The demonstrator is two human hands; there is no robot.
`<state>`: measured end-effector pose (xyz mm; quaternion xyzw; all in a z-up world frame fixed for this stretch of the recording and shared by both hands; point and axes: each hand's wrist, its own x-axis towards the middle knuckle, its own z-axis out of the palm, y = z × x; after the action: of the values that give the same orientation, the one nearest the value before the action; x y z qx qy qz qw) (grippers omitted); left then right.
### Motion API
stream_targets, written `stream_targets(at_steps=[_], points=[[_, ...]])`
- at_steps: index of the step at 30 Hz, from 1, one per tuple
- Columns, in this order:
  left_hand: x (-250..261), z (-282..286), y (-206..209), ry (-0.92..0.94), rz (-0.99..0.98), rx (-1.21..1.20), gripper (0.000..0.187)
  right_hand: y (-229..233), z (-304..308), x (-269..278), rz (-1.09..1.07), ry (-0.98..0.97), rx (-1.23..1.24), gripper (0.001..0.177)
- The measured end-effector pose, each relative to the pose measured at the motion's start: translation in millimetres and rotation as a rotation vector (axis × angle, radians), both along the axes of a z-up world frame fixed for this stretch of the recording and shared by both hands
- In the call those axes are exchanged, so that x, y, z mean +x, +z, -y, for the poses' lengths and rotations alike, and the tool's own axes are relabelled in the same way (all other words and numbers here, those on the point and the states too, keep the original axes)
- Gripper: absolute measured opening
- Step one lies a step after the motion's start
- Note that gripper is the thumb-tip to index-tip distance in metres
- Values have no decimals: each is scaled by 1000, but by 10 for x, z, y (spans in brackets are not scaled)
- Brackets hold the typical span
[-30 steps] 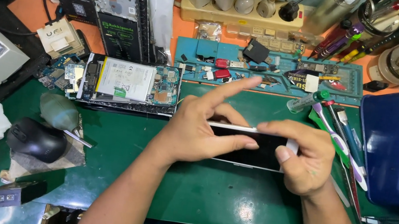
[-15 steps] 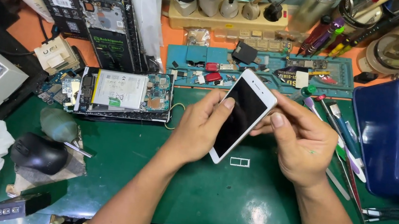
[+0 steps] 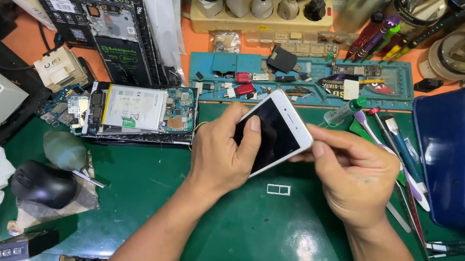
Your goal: The person handles a disassembled smartphone, using tweezers and a syringe-like tool to manipulate internal components. They then reassemble the device by aligning and pressing the screen onto the chassis, checking the edges and buttons.
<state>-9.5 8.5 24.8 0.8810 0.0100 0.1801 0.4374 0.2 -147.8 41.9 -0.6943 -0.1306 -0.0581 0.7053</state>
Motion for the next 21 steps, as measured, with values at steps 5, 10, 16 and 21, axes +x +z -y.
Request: stream_targets(at_steps=[5,10,16,21], points=[[-8,14,13,-31,110,-138,25,-332,106,104,58,51,230,19],[1,-33,21,-21,119,-128,25,-306,55,87,28,113,323,24],[8,-39,12,-21,127,-132,25,-297,40,74,47,124,342,24],[13,-37,4,-25,138,-128,25,-310,56,83,69,129,346,25]])
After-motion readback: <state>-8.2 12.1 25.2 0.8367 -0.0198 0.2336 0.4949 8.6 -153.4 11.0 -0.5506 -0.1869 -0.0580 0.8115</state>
